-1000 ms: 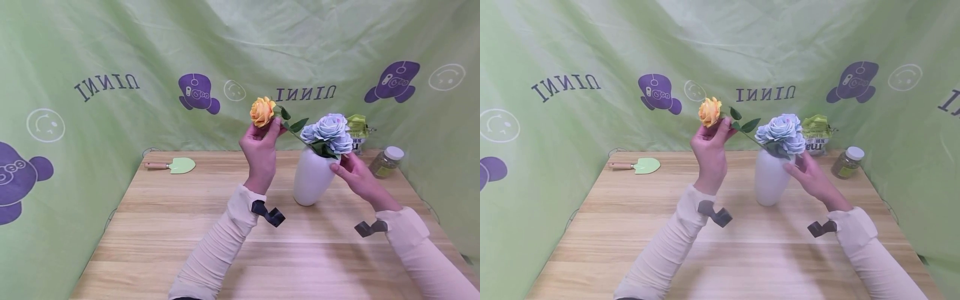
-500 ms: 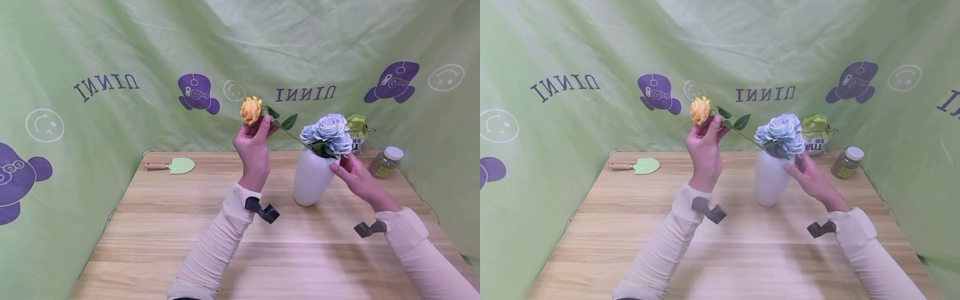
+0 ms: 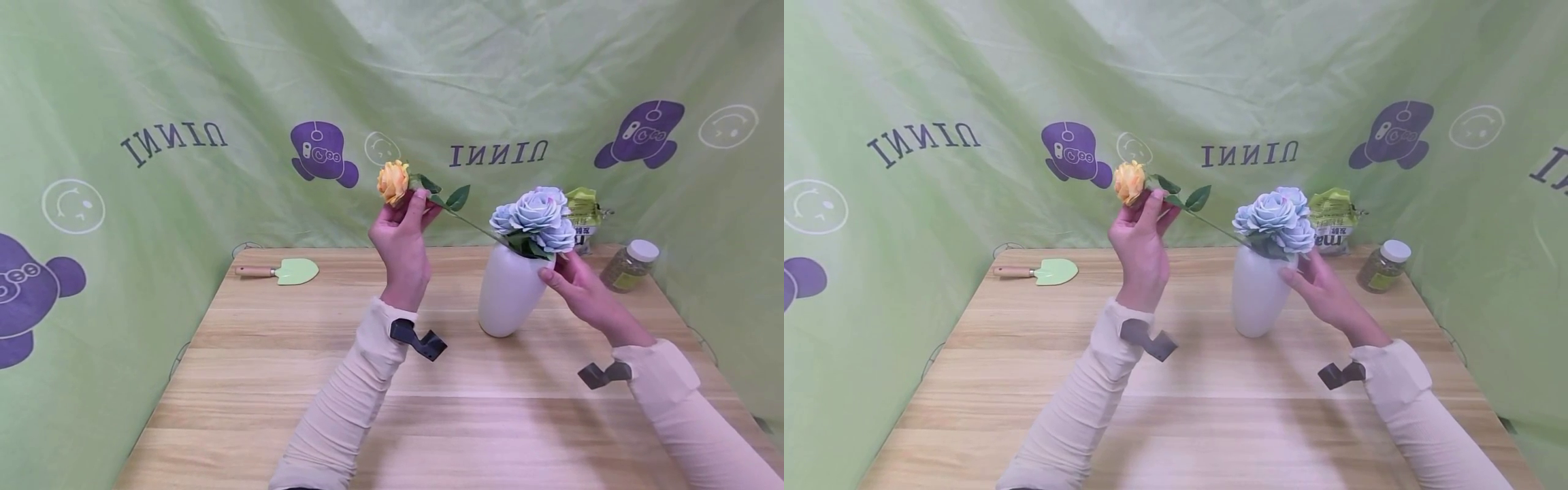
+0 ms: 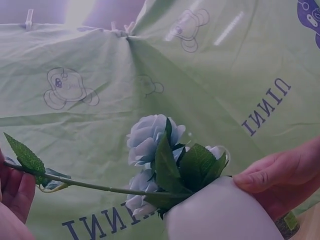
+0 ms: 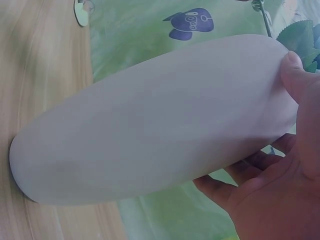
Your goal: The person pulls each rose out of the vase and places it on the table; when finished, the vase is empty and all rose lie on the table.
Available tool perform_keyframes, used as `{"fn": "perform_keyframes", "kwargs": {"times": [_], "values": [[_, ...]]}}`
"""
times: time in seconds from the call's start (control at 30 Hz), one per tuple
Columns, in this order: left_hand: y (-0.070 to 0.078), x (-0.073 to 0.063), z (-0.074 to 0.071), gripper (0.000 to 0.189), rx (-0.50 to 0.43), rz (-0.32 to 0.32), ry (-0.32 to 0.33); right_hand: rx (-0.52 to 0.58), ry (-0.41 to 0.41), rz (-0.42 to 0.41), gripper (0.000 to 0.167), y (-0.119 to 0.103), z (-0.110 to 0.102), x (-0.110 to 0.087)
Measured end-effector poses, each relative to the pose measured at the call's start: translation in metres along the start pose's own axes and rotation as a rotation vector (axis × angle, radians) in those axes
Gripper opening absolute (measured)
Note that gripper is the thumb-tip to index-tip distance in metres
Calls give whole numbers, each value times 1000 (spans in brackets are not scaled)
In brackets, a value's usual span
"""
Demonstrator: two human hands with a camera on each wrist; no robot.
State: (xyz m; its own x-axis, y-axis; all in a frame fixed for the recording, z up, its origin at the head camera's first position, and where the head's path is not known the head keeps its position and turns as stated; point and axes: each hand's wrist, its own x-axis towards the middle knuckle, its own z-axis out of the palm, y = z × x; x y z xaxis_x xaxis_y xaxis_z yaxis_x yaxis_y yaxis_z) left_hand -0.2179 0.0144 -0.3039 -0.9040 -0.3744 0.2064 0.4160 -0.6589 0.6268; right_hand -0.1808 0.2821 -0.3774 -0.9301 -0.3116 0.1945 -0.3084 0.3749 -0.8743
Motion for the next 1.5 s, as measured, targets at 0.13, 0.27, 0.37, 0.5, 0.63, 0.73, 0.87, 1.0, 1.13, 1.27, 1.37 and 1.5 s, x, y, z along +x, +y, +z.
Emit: {"fn": "perform_keyframes", "kwargs": {"times": [0.13, 0.27, 0.37, 0.5, 0.63, 0.73, 0.87, 1.0, 1.13, 1.27, 1.37, 1.5], "values": [[2, 3, -5, 15, -4, -2, 19, 9, -2, -14, 72, 0, 0, 1], [3, 7, -11, 19, -20, -20, 30, 13, 3, -20, 72, 0, 0, 0], [4, 9, -15, 15, -36, -38, 39, 25, 6, -26, 71, 0, 1, -1], [6, 14, -19, 9, -52, -57, 54, 48, 4, -41, 70, 1, 1, -1], [10, 21, -24, 15, -55, -87, 73, 60, 6, -53, 69, 1, 2, -1], [12, 25, -29, 20, -55, -112, 93, 66, 10, -67, 69, 1, 2, -1], [14, 29, -37, 15, -68, -140, 124, 47, 10, -75, 69, 0, 3, 0], [15, 33, -45, 6, -87, -161, 149, 15, 14, -68, 69, -1, 4, -1], [16, 36, -50, 6, -88, -170, 176, 10, 14, -59, 69, -1, 4, -1], [16, 39, -54, 8, -74, -181, 194, 13, 9, -47, 69, -1, 4, -1], [15, 39, -58, 7, -62, -192, 191, 13, 7, -42, 70, 0, 4, -2], [11, 37, -64, 6, -30, -227, 170, 11, 10, -39, 70, 2, 3, -2]]}}
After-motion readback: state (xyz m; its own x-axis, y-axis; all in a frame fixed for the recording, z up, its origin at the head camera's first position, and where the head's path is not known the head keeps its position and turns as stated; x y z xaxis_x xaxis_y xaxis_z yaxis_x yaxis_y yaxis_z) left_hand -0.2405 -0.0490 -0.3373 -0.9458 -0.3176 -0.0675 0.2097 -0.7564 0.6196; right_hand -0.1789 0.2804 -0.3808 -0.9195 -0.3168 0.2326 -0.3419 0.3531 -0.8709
